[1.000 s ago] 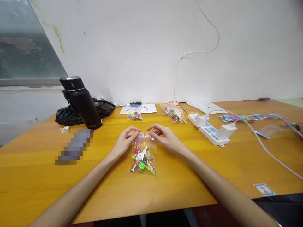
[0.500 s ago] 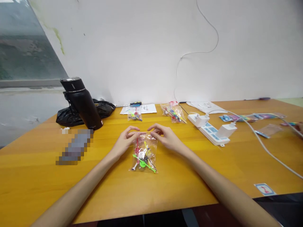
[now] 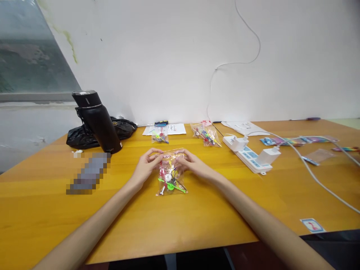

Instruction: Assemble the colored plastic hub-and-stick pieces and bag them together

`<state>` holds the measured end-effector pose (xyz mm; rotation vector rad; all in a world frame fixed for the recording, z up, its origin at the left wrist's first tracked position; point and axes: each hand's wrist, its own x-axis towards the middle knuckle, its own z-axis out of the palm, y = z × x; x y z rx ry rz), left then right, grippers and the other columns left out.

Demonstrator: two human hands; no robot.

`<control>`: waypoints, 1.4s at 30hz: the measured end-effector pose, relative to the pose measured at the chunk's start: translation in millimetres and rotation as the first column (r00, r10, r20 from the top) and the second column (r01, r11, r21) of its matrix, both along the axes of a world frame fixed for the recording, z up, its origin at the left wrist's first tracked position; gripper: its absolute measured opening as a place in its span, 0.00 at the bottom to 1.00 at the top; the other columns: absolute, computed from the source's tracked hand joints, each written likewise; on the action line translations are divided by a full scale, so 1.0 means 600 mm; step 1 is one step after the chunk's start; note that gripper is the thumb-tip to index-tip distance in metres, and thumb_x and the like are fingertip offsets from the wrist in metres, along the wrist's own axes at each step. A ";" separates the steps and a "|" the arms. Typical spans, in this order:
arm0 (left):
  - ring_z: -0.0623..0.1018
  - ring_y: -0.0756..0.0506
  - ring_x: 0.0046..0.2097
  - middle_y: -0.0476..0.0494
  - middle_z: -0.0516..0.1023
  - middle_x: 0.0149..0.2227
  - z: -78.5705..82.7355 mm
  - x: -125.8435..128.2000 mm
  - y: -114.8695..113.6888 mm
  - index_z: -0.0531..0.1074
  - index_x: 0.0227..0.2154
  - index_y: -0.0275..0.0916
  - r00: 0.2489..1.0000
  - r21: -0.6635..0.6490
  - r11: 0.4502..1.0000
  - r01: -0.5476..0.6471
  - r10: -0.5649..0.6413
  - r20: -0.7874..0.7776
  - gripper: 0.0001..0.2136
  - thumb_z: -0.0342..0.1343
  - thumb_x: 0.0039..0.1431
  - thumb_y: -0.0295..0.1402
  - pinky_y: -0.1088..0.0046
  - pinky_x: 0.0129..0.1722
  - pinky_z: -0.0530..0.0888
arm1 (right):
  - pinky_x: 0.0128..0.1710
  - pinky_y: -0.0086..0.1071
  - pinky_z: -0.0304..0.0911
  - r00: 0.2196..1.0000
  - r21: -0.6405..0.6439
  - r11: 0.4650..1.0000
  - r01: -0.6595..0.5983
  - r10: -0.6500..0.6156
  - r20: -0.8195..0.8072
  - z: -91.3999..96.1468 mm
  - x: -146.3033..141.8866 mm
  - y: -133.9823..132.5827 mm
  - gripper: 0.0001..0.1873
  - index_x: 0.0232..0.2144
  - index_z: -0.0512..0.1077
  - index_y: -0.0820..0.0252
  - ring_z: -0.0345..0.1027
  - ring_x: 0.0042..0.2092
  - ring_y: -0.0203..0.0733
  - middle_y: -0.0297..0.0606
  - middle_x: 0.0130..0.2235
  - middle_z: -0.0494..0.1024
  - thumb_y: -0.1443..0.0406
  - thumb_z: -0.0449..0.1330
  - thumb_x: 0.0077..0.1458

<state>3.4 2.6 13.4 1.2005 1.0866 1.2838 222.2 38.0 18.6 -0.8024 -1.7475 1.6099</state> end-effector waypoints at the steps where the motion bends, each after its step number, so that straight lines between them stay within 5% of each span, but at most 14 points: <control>1: 0.82 0.46 0.35 0.45 0.83 0.36 0.000 -0.001 0.000 0.71 0.41 0.40 1.000 0.006 1.000 -0.019 0.019 0.009 0.20 0.69 0.52 0.45 0.75 0.33 0.74 | 0.46 0.38 0.72 0.999 -0.025 0.999 -0.048 0.048 -0.002 -0.002 -0.002 -0.003 0.26 0.55 0.66 0.55 0.76 0.45 0.42 0.42 0.48 0.79 0.53 0.65 0.59; 6: 0.83 0.44 0.40 0.40 0.82 0.46 0.004 -0.007 0.000 0.70 0.43 0.40 0.990 0.024 0.993 -0.118 0.116 0.080 0.20 0.68 0.53 0.45 0.72 0.37 0.77 | 0.56 0.41 0.68 0.987 -0.041 0.986 -0.161 0.162 0.020 -0.014 -0.009 -0.011 0.35 0.58 0.64 0.54 0.75 0.52 0.44 0.43 0.53 0.78 0.59 0.72 0.51; 12: 0.80 0.46 0.46 0.42 0.79 0.52 -0.001 -0.011 0.009 0.71 0.44 0.41 0.975 0.036 0.990 -0.138 0.130 0.179 0.19 0.64 0.57 0.47 0.73 0.41 0.76 | 0.58 0.43 0.66 0.996 -0.041 0.995 -0.090 0.089 -0.008 -0.023 -0.014 -0.003 0.31 0.54 0.67 0.56 0.75 0.52 0.45 0.43 0.52 0.79 0.59 0.72 0.51; 17: 0.79 0.45 0.46 0.41 0.76 0.52 -0.010 -0.009 0.020 0.71 0.43 0.40 0.932 -0.051 0.993 -0.107 0.118 0.341 0.17 0.58 0.62 0.48 0.70 0.44 0.77 | 0.56 0.40 0.66 0.994 -0.144 0.985 0.095 -0.100 -0.031 -0.018 -0.014 0.004 0.30 0.54 0.68 0.56 0.75 0.51 0.46 0.41 0.49 0.81 0.60 0.71 0.50; 22: 0.80 0.40 0.47 0.37 0.77 0.52 -0.019 -0.007 0.018 0.70 0.43 0.38 0.970 -0.083 0.995 -0.050 0.068 0.235 0.14 0.53 0.65 0.44 0.60 0.46 0.78 | 0.51 0.36 0.67 0.963 -0.224 0.954 0.198 -0.231 -0.136 -0.014 -0.005 0.014 0.27 0.53 0.69 0.53 0.77 0.46 0.43 0.36 0.45 0.82 0.60 0.69 0.51; 29: 0.82 0.42 0.43 0.37 0.80 0.47 -0.027 -0.005 0.017 0.69 0.44 0.37 0.989 -0.078 0.997 -0.025 0.037 0.145 0.13 0.54 0.65 0.42 0.63 0.44 0.78 | 0.42 0.30 0.66 0.915 -0.261 0.926 0.274 -0.335 -0.226 -0.017 0.003 0.033 0.22 0.44 0.72 0.55 0.75 0.38 0.37 0.33 0.38 0.82 0.61 0.71 0.47; 33: 0.82 0.43 0.41 0.39 0.80 0.45 -0.022 -0.005 0.015 0.70 0.43 0.37 0.990 -0.083 0.996 -0.022 0.034 0.137 0.12 0.55 0.63 0.40 0.64 0.42 0.78 | 0.37 0.25 0.65 0.794 -0.346 0.854 0.388 -0.500 -0.345 -0.015 0.015 0.056 0.15 0.36 0.76 0.59 0.73 0.38 0.33 0.34 0.38 0.82 0.63 0.72 0.46; 37: 0.82 0.43 0.41 0.39 0.80 0.45 -0.019 -0.004 0.013 0.70 0.43 0.37 0.991 -0.089 0.996 -0.021 0.032 0.126 0.12 0.57 0.61 0.40 0.64 0.42 0.78 | 0.30 0.20 0.63 0.563 -0.464 0.714 0.524 -0.700 -0.440 -0.008 0.048 0.090 0.07 0.33 0.76 0.60 0.71 0.35 0.29 0.32 0.36 0.81 0.68 0.70 0.49; 42: 0.81 0.43 0.40 0.39 0.80 0.43 -0.022 -0.003 0.014 0.70 0.42 0.37 0.994 -0.093 0.996 -0.015 0.025 0.106 0.14 0.58 0.60 0.41 0.65 0.42 0.78 | 0.22 0.17 0.60 0.370 -0.560 0.563 0.608 -0.825 -0.427 -0.001 0.105 0.128 0.03 0.33 0.74 0.61 0.70 0.30 0.28 0.33 0.33 0.79 0.71 0.65 0.55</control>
